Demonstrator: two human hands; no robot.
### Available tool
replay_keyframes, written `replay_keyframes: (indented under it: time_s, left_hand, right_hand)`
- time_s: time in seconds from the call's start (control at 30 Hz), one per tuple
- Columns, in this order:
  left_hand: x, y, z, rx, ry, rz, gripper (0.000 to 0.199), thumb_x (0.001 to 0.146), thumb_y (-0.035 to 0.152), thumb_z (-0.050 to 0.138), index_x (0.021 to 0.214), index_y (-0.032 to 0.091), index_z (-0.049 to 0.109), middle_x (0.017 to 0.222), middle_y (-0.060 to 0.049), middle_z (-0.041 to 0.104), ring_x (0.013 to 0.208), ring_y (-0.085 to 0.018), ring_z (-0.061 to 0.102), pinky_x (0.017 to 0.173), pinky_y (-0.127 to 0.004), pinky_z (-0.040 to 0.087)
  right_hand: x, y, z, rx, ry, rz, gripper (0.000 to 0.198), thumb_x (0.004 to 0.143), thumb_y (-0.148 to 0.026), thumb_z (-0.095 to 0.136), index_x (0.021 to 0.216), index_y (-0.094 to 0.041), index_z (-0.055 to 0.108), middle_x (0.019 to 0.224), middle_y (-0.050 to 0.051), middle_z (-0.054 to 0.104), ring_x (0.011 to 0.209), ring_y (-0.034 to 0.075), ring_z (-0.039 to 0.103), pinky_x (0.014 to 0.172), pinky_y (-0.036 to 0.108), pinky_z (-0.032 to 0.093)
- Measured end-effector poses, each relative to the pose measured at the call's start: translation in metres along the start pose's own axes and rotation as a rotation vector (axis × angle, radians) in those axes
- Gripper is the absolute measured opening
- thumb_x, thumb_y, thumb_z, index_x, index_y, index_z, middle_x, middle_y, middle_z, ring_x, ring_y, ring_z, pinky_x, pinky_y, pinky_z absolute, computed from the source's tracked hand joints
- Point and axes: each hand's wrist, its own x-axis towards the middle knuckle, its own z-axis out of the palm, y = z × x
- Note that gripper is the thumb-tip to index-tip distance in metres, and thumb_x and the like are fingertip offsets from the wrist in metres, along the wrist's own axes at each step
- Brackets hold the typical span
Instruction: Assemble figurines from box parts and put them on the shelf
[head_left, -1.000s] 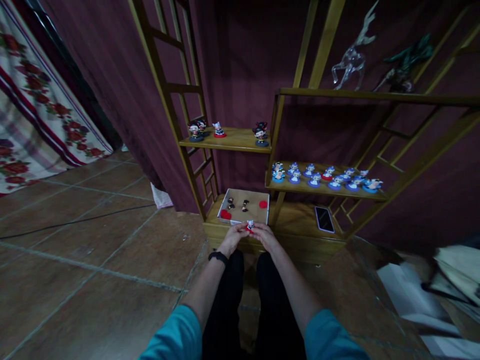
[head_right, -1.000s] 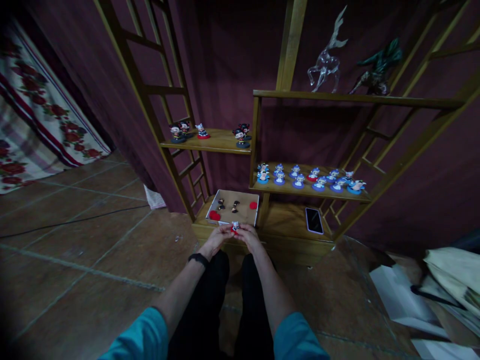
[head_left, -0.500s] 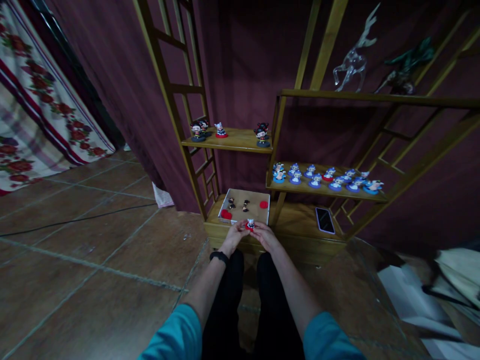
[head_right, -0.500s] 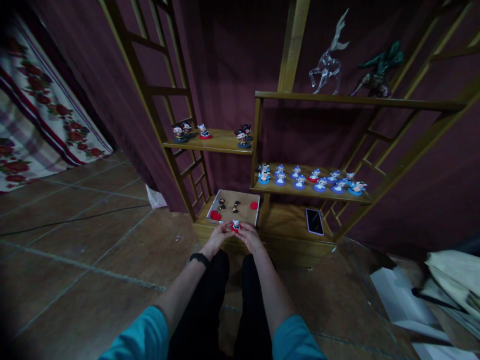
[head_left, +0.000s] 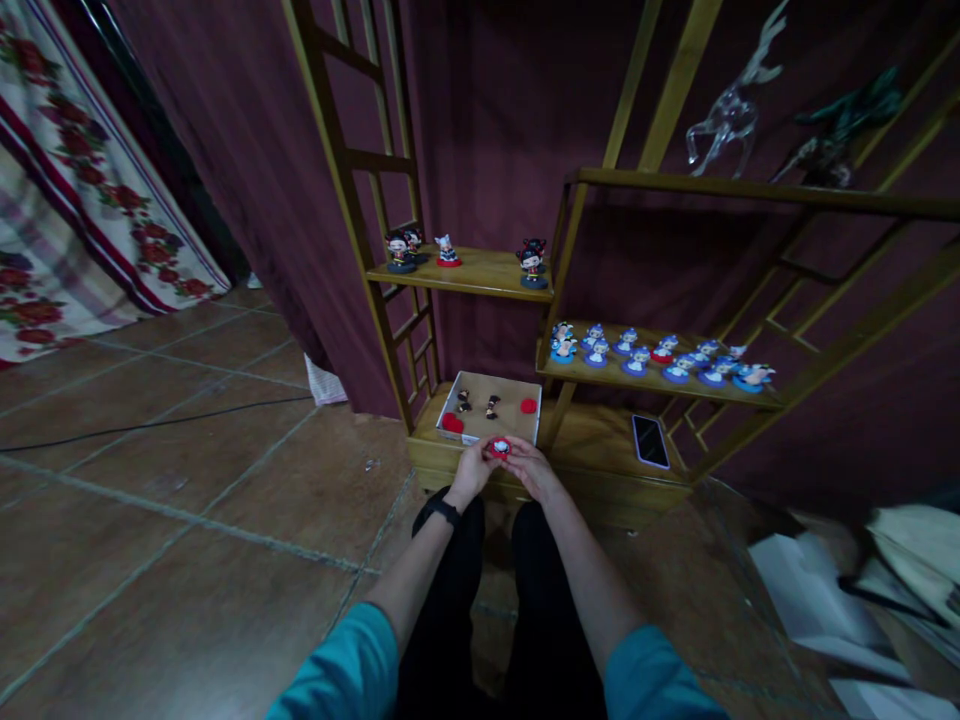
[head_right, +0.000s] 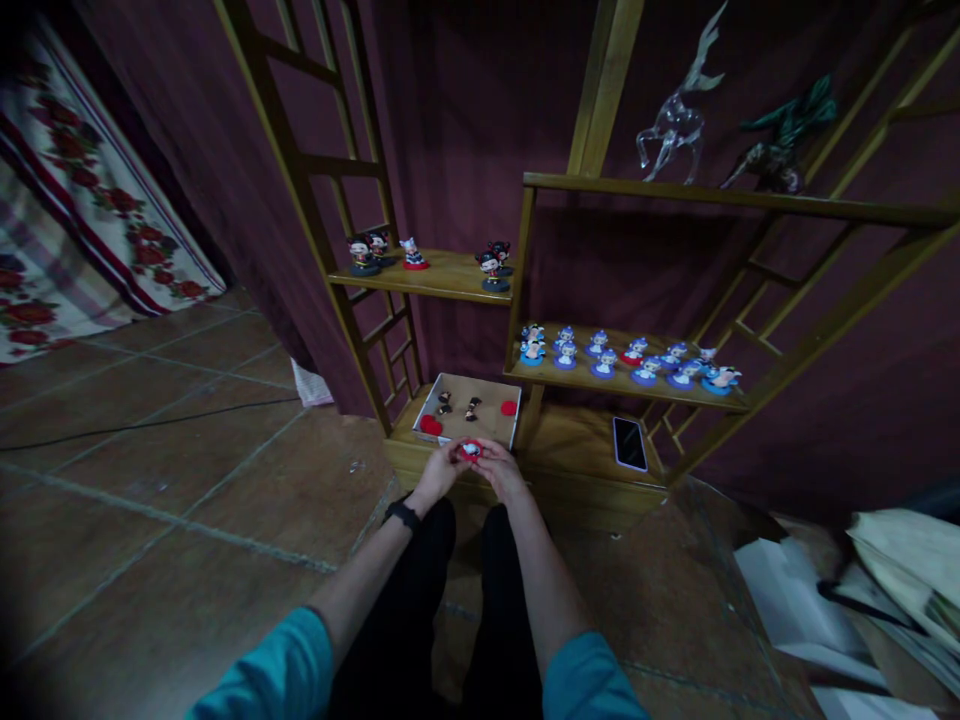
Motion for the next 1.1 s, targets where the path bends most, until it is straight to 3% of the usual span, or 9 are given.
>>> replay_keyframes:
  time_s: [0.3,0.6,0.87,1.1]
  left_hand:
    - [-0.017,0.015,0.005,0.173,0.049,0.132,0.046,0.059,0.006,0.065,0.101,0.022,0.062,0.098,-0.007,0.059,0.095,-0.022,0.051,0.089,-0.029,0.033]
    - [-0.029,0.022,0.009,0.338,0.020,0.206,0.041,0.068,0.015,0.062,0.108,0.022,0.056,0.098,-0.008,0.054,0.099,-0.021,0.048,0.086,-0.023,0.033]
    - [-0.035,0.037,0.008,1.148,-0.122,0.407,0.039,0.083,0.017,0.039,0.121,0.021,0.038,0.102,-0.008,0.051,0.094,-0.019,0.049,0.082,-0.029,0.038]
    - [-0.031,0.041,0.006,1.392,-0.159,0.558,0.039,0.084,0.015,0.034,0.122,0.016,0.035,0.100,-0.011,0.052,0.091,-0.020,0.051,0.077,-0.031,0.038]
  right_hand:
    - [0.000,0.002,-0.004,-0.009,0.004,0.001,0.043,0.053,-0.007,0.064,0.093,-0.022,0.060,0.094,0.001,0.066,0.091,0.018,0.060,0.084,0.034,0.044]
    - [0.001,0.003,-0.012,-0.014,0.024,0.003,0.046,0.053,-0.001,0.056,0.092,-0.025,0.060,0.090,-0.002,0.066,0.084,0.015,0.061,0.082,0.033,0.046]
    - [0.003,0.004,-0.015,-0.012,-0.005,0.000,0.050,0.050,0.002,0.053,0.091,-0.025,0.061,0.087,-0.004,0.066,0.077,0.013,0.062,0.072,0.027,0.051]
    - [0.003,0.002,-0.015,-0.023,0.002,-0.022,0.048,0.052,0.000,0.056,0.092,-0.026,0.062,0.089,-0.003,0.066,0.082,0.014,0.060,0.069,0.025,0.050]
